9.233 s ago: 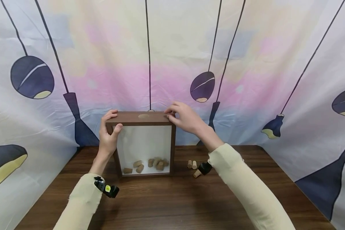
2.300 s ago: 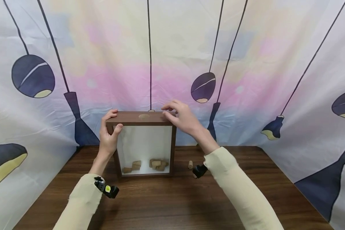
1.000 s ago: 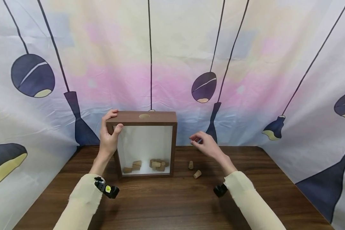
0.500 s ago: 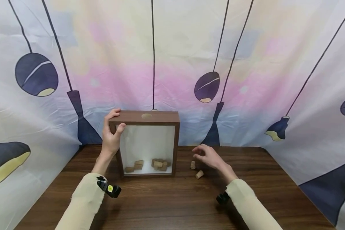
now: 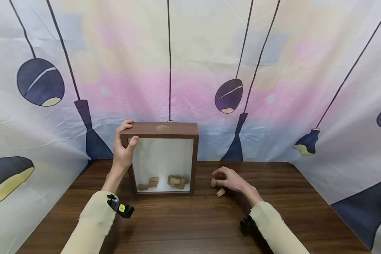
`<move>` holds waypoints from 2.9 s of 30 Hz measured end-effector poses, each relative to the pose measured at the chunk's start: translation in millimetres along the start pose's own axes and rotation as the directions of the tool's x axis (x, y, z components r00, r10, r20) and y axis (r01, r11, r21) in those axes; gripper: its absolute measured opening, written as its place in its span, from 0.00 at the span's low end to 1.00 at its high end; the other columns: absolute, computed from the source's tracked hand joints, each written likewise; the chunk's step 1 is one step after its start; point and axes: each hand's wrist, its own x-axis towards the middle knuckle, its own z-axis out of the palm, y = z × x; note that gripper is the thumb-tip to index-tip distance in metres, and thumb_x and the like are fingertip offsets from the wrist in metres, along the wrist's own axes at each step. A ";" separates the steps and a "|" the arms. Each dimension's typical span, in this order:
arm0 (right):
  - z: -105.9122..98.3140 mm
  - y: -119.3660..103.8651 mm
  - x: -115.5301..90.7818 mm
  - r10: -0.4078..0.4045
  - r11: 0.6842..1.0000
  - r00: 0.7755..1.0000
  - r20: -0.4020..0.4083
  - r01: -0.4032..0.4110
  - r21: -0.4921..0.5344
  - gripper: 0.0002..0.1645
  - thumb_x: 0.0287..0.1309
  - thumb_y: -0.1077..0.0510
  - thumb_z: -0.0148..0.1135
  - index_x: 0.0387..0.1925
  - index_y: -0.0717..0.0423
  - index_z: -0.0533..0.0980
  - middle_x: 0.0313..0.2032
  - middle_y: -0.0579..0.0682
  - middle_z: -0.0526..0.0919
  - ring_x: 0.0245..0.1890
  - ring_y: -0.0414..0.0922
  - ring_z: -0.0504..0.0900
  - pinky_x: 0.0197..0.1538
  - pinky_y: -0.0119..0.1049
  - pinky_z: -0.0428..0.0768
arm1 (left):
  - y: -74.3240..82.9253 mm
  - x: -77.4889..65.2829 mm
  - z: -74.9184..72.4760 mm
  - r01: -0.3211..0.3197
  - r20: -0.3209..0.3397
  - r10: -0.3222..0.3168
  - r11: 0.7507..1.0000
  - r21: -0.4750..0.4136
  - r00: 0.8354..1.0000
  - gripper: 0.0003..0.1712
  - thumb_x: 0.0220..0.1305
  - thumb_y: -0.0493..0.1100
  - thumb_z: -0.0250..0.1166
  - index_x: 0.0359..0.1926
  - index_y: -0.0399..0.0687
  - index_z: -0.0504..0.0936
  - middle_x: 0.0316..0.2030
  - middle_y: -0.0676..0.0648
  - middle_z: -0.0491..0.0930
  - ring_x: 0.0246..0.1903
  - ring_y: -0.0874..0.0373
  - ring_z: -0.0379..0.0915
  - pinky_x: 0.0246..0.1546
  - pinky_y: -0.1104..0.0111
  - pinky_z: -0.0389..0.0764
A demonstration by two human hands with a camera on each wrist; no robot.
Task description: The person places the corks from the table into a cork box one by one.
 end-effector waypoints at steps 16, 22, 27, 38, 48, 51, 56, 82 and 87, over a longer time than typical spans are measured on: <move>6.2 2.0 -0.4 0.040 0.999 0.999 -0.007 -0.040 0.001 0.20 0.62 0.53 0.67 0.54 0.54 0.80 0.48 0.49 0.84 0.50 0.47 0.82 0.53 0.46 0.79 | -0.8 -1.1 0.1 0.002 -0.015 -0.003 1.000 -0.017 1.000 0.26 0.68 0.41 0.61 0.58 0.24 0.66 0.66 0.30 0.64 0.70 0.51 0.59 0.68 0.67 0.58; 2.0 1.2 -2.5 0.038 0.999 0.998 -0.050 -0.038 0.009 0.19 0.62 0.53 0.68 0.53 0.55 0.81 0.48 0.50 0.83 0.50 0.48 0.82 0.52 0.47 0.80 | 1.7 -1.4 0.0 0.000 -0.010 0.000 1.000 -0.004 1.000 0.26 0.68 0.40 0.60 0.57 0.23 0.65 0.65 0.27 0.64 0.70 0.51 0.60 0.68 0.67 0.57; -7.1 -3.5 -4.0 0.007 1.000 0.998 -0.067 -0.007 0.010 0.21 0.64 0.52 0.66 0.56 0.56 0.80 0.52 0.50 0.82 0.54 0.52 0.81 0.55 0.50 0.79 | 1.5 -0.7 -0.3 -0.003 0.000 0.003 1.000 -0.005 1.000 0.26 0.69 0.39 0.60 0.58 0.22 0.65 0.65 0.26 0.63 0.69 0.50 0.60 0.68 0.68 0.59; -34.3 -26.7 -2.9 -0.095 0.995 0.978 -0.188 0.086 -0.055 0.20 0.60 0.56 0.69 0.54 0.55 0.81 0.47 0.49 0.82 0.48 0.49 0.82 0.51 0.47 0.80 | 1.5 -0.5 0.6 -0.021 -0.008 0.021 1.000 0.004 1.000 0.26 0.69 0.40 0.60 0.57 0.21 0.65 0.64 0.24 0.63 0.71 0.45 0.57 0.70 0.66 0.56; -59.7 -47.3 4.2 -0.181 0.980 0.953 -0.241 0.153 -0.131 0.19 0.58 0.57 0.71 0.51 0.56 0.83 0.48 0.51 0.83 0.49 0.52 0.81 0.50 0.51 0.80 | 1.5 0.9 1.0 -0.033 -0.009 0.034 0.999 0.008 0.999 0.27 0.70 0.41 0.60 0.56 0.21 0.65 0.64 0.24 0.63 0.71 0.43 0.56 0.71 0.65 0.54; -65.8 -53.2 5.7 -0.210 0.973 0.942 -0.264 0.175 -0.151 0.19 0.57 0.57 0.72 0.51 0.54 0.83 0.48 0.51 0.83 0.50 0.53 0.81 0.51 0.52 0.80 | 1.4 0.9 1.2 -0.035 -0.007 0.035 0.999 0.007 0.999 0.26 0.70 0.41 0.60 0.56 0.21 0.65 0.64 0.24 0.63 0.71 0.41 0.56 0.71 0.65 0.54; -76.1 -65.1 7.3 -0.257 0.960 0.918 -0.301 0.207 -0.188 0.19 0.56 0.57 0.72 0.50 0.53 0.83 0.48 0.50 0.83 0.48 0.51 0.81 0.49 0.48 0.80 | 0.6 0.0 0.7 -0.040 -0.005 0.040 0.999 0.010 0.999 0.26 0.70 0.40 0.60 0.56 0.21 0.65 0.64 0.23 0.63 0.71 0.38 0.55 0.71 0.65 0.54; -139.0 -157.2 24.4 -0.510 0.860 0.722 -0.469 0.412 -0.301 0.21 0.51 0.59 0.76 0.49 0.56 0.83 0.46 0.52 0.83 0.43 0.47 0.79 0.44 0.46 0.78 | -9.5 -3.6 0.3 -0.048 -0.008 0.048 0.999 -0.001 0.999 0.25 0.69 0.40 0.60 0.58 0.24 0.66 0.65 0.29 0.65 0.72 0.44 0.55 0.72 0.64 0.52; -142.6 -176.3 31.5 -0.520 0.854 0.736 -0.434 0.435 -0.285 0.21 0.53 0.57 0.75 0.50 0.55 0.83 0.45 0.50 0.83 0.45 0.46 0.78 0.47 0.43 0.77 | -3.4 -3.4 1.1 -0.045 -0.011 0.045 0.999 -0.010 0.999 0.26 0.70 0.40 0.60 0.58 0.23 0.66 0.64 0.28 0.65 0.72 0.44 0.56 0.72 0.65 0.53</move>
